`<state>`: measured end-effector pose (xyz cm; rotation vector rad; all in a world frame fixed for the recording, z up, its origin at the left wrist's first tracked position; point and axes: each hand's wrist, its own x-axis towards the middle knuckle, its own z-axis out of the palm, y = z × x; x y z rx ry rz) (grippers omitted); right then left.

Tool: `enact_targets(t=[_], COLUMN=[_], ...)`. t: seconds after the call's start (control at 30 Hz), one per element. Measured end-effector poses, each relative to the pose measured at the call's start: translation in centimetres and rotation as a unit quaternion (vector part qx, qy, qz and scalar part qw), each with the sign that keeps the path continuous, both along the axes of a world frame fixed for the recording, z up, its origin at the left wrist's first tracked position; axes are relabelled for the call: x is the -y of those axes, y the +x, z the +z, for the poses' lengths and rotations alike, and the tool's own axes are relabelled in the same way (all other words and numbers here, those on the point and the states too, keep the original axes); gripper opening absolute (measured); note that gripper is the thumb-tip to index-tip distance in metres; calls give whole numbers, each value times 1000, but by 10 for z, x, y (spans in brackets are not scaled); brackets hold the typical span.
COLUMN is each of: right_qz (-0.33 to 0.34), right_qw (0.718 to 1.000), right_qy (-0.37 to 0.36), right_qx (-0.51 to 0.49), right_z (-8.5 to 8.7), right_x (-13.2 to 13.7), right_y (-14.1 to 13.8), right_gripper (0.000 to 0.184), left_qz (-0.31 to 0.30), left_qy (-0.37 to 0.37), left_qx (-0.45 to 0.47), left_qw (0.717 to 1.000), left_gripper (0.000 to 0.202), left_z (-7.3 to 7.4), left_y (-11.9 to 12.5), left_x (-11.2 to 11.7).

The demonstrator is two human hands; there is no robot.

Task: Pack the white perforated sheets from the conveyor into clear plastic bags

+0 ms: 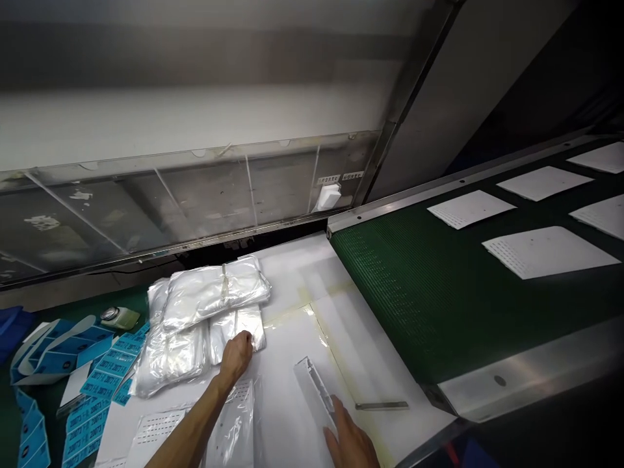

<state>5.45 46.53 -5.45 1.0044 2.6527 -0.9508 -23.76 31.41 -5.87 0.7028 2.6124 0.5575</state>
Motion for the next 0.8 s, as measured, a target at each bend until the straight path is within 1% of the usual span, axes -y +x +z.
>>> enact_targets(t=[0.1, 0.2, 0.27, 0.33, 0.4, 0.5, 0.57, 0.63, 0.7, 0.73, 0.8], right_qz=[-44, -97, -140, -159, -142, -92, -72, -64, -58, -52, -33], right_qw=[995, 973, 955, 945, 947, 960, 965, 967, 967, 968, 970], right_qy=[-94, -204, -250, -266, -263, -242, -225, -209, -203, -202, -202], right_qx=[-7, -46, -79, -108, -117, -108, -116, -133, -140, -139, -130], right_z=[13, 29, 39, 48, 55, 66, 75, 87, 102, 111, 128], right_x=[-7, -12, -14, -14, -14, -12, -9, -5, -1, 2, 7], right_y=[-5, -12, -17, -23, -28, -36, -43, -54, -66, -73, -87], right_gripper=[56, 64, 72, 73, 65, 42, 32, 27, 25, 24, 26], left_qz=[24, 49, 65, 86, 115, 172, 213, 249, 273, 277, 266], left_qy=[31, 65, 92, 121, 149, 195, 225, 250, 269, 278, 301], left_qx=[29, 63, 87, 110, 127, 141, 148, 152, 157, 160, 185], left_qw=[999, 995, 990, 983, 974, 955, 939, 923, 910, 906, 897], left_gripper=[24, 24, 25, 28, 32, 36, 39, 42, 41, 39, 32], left_z=[-5, -6, -2, 6, 16, 34, 47, 63, 81, 92, 114], left_y=[-2, -7, -10, -13, -14, -14, -13, -12, -5, 1, 21], left_x=[2, 3, 4, 7, 10, 14, 16, 18, 19, 20, 20])
